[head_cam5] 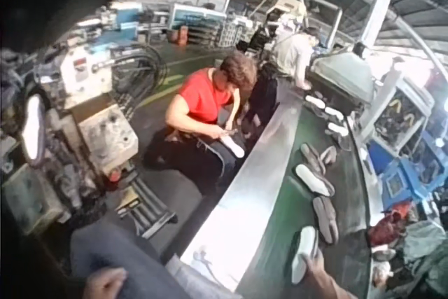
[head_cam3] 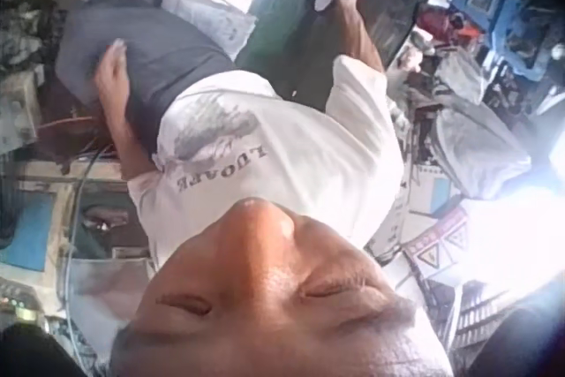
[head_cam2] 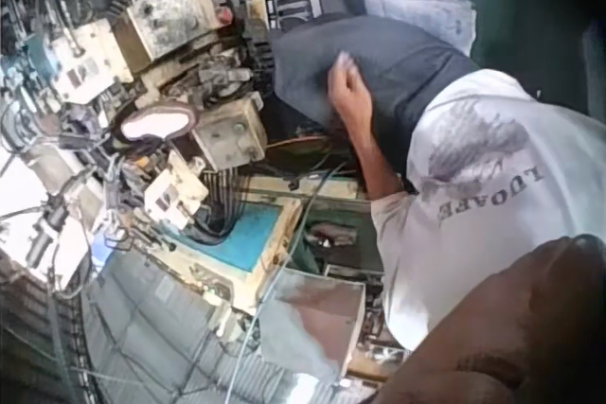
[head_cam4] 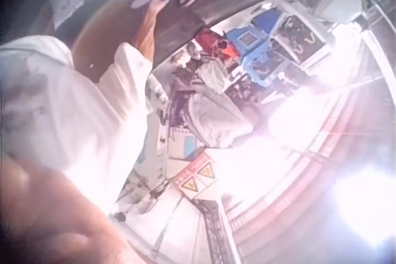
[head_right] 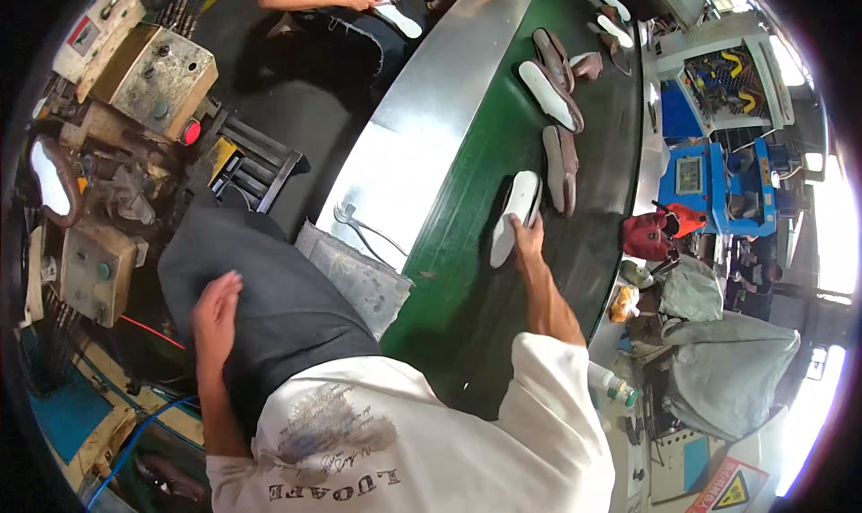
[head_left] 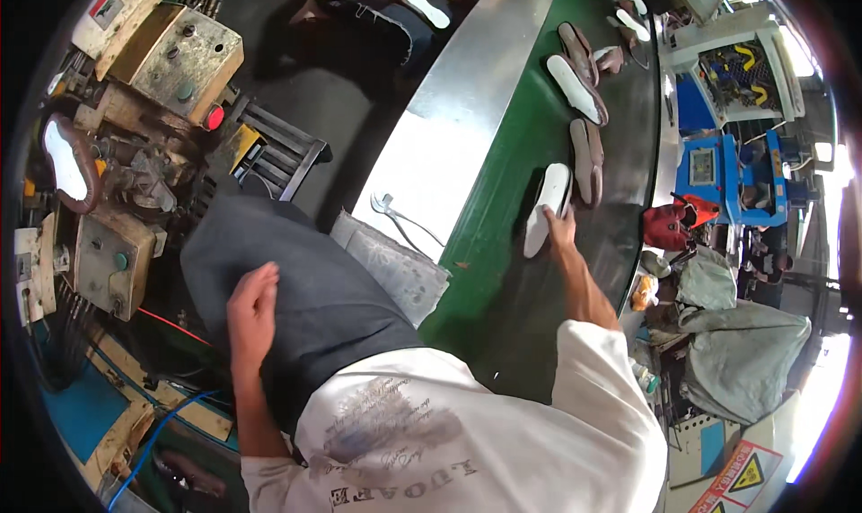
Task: The worker is placing shoe components into an industrial machine for lasting and removing they from a conveyor belt.
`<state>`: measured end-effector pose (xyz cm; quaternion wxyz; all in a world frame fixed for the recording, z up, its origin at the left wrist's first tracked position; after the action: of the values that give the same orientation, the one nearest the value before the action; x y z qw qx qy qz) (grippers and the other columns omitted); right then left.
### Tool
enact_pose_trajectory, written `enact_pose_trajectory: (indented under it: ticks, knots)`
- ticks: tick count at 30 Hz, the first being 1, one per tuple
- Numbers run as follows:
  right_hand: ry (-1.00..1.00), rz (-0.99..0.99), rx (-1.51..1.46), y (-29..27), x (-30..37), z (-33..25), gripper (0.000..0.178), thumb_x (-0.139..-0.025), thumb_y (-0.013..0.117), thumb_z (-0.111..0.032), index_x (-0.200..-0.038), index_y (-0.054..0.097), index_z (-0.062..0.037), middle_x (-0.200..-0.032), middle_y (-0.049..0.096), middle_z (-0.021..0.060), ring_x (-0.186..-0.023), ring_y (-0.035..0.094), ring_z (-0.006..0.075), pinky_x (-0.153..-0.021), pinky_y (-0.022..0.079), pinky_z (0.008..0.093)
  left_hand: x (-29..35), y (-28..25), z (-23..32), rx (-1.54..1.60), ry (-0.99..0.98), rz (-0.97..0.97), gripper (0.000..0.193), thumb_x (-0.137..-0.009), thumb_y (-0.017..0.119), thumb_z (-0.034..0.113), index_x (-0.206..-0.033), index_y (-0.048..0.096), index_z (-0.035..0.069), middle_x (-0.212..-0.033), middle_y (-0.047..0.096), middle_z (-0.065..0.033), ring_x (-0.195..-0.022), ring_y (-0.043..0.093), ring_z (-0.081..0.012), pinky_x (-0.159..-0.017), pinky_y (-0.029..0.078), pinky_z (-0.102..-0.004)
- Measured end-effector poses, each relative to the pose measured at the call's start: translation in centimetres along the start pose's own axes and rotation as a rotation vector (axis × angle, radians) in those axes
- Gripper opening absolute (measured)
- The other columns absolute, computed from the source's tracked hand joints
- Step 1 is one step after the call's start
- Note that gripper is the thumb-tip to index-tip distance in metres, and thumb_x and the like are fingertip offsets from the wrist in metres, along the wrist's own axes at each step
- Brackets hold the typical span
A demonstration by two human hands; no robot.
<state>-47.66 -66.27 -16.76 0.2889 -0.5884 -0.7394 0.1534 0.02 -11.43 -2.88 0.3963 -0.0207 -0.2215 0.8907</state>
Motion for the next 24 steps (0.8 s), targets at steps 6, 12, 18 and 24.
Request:
enact_pose_trajectory:
  ticks: [6,12,18,24]
  knots:
    - [0.253,-0.242,-0.652,12.8,16.3,-13.0,0.065,-0.109,0.071,-0.035,-0.158,0.049,0.0013,-0.140,0.068,0.0159,-0.122,0.068,0.0275,-0.105,0.057,0.0440,-5.4,11.4,3.4,0.465,-0.032,-0.240,0.070,-0.104,0.076,0.011,-0.166,0.044,0.001,-0.153,0.062,-0.0254,-0.140,0.063,-0.0284,-0.108,0.057,-0.0409]
    - [0.259,-0.665,-0.867,25.6,27.9,-23.1,0.072,-0.115,0.062,-0.034,-0.172,0.034,0.0001,-0.160,0.054,0.0162,-0.146,0.051,0.0257,-0.123,0.041,0.0398,-7.6,10.8,5.5,0.444,-0.039,-0.050,0.067,-0.107,0.075,0.023,-0.161,0.047,-0.005,-0.147,0.064,-0.0169,-0.131,0.061,-0.0218,-0.113,0.049,-0.0367]
    - [0.264,-0.942,-0.693,31.2,36.3,-31.6,0.069,-0.116,0.060,-0.034,-0.172,0.035,-0.0019,-0.159,0.056,0.0154,-0.145,0.054,0.0250,-0.122,0.044,0.0417,-0.1,-1.9,0.7,0.565,-0.124,0.246,0.059,-0.106,0.070,0.021,-0.155,0.055,-0.008,-0.135,0.072,-0.0177,-0.123,0.067,-0.0222,-0.109,0.052,-0.0359]
    - [0.006,-1.336,-0.488,33.9,40.0,-28.6,0.066,-0.117,0.056,-0.028,-0.172,0.034,0.0016,-0.164,0.052,0.0167,-0.149,0.051,0.0253,-0.125,0.039,0.0382,6.6,-6.5,-2.9,0.782,-0.004,0.216,0.086,-0.104,0.071,0.022,-0.174,0.026,0.000,-0.162,0.053,-0.0172,-0.147,0.051,-0.0236,-0.122,0.042,-0.0377]
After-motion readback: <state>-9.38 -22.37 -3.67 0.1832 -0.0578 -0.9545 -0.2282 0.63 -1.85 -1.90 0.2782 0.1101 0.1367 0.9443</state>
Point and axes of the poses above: each hand's wrist, its own x-axis away from the middle knuckle, its own y-axis out of the palm, z = x × y, the point moved 4 cm from there along -x, towards the middle knuckle
